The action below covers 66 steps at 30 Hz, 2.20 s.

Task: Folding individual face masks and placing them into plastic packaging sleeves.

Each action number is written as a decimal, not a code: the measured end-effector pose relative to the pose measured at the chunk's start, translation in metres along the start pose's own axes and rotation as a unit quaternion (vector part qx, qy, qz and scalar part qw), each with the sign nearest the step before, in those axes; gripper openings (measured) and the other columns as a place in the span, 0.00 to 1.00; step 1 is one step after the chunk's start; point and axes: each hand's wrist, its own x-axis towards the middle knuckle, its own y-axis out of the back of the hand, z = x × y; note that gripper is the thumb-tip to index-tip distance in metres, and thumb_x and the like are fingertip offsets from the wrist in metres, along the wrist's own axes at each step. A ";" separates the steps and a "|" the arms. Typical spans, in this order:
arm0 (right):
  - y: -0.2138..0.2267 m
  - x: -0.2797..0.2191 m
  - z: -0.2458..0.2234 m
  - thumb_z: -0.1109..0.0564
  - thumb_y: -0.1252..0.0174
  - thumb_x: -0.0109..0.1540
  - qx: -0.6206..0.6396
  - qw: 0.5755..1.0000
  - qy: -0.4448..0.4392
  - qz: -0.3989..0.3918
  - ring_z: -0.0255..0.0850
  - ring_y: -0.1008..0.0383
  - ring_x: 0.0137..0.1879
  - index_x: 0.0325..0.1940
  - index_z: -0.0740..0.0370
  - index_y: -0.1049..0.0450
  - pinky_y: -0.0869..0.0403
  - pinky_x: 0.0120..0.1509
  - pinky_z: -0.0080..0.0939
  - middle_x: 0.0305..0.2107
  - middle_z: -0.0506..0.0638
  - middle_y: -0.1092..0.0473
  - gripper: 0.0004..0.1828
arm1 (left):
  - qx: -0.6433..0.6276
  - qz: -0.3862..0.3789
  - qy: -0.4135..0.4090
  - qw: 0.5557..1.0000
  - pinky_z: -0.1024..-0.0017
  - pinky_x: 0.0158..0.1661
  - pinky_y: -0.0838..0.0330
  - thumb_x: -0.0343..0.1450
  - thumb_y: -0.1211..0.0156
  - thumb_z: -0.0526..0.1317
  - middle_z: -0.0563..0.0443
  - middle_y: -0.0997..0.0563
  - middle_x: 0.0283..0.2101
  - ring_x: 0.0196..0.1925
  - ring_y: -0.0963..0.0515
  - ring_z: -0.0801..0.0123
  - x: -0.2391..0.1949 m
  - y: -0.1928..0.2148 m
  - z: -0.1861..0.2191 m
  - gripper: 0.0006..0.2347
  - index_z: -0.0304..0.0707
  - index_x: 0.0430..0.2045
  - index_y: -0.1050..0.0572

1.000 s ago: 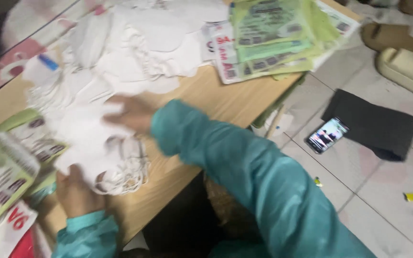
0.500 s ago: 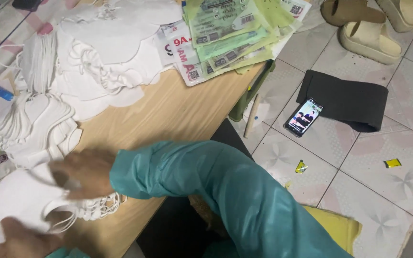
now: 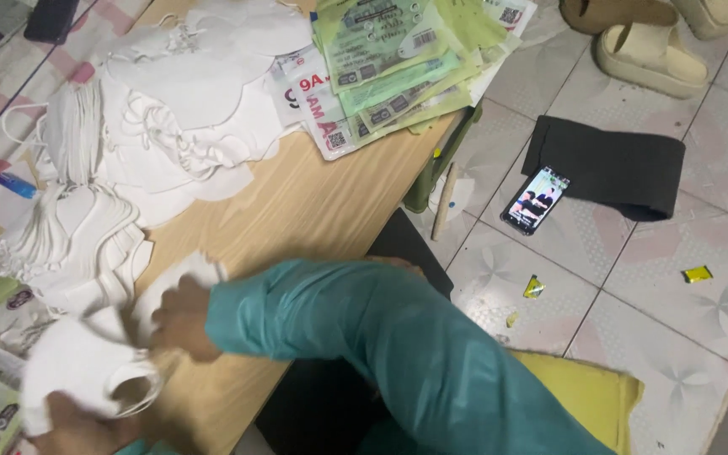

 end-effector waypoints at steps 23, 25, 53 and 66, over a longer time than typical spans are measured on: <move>0.040 -0.064 0.162 0.39 0.47 0.66 0.207 0.923 -0.324 0.003 0.62 0.48 0.75 0.81 0.50 0.57 0.41 0.70 0.68 0.75 0.58 0.53 0.44 | 0.081 -0.032 0.103 0.991 0.56 0.47 0.20 0.72 0.42 0.43 0.43 0.19 0.51 0.52 0.19 0.56 -0.091 -0.131 0.028 0.16 0.39 0.53 0.25; 0.026 -0.055 0.171 0.35 0.34 0.48 0.082 0.934 -0.307 0.163 0.59 0.27 0.51 0.67 0.50 0.37 0.29 0.44 0.66 0.48 0.56 0.29 0.46 | 0.074 -0.023 -0.031 0.996 0.60 0.52 0.24 0.72 0.41 0.38 0.37 0.22 0.54 0.54 0.22 0.55 -0.083 -0.130 0.015 0.15 0.37 0.54 0.27; 0.049 -0.073 0.169 0.52 0.36 0.64 0.395 0.833 -0.234 0.308 0.55 0.19 0.43 0.54 0.54 0.22 0.20 0.46 0.52 0.36 0.57 0.23 0.14 | 0.044 -0.046 -0.086 0.994 0.56 0.55 0.23 0.72 0.40 0.26 0.37 0.14 0.44 0.54 0.17 0.51 -0.066 -0.114 -0.022 0.09 0.32 0.41 0.16; 0.065 -0.069 0.098 0.54 0.39 0.64 0.467 0.845 -0.172 0.195 0.60 0.17 0.42 0.54 0.61 0.22 0.19 0.42 0.57 0.35 0.65 0.21 0.15 | 0.015 -0.056 0.066 0.996 0.57 0.57 0.24 0.75 0.40 0.33 0.35 0.17 0.52 0.57 0.20 0.58 -0.066 -0.107 -0.017 0.13 0.29 0.53 0.22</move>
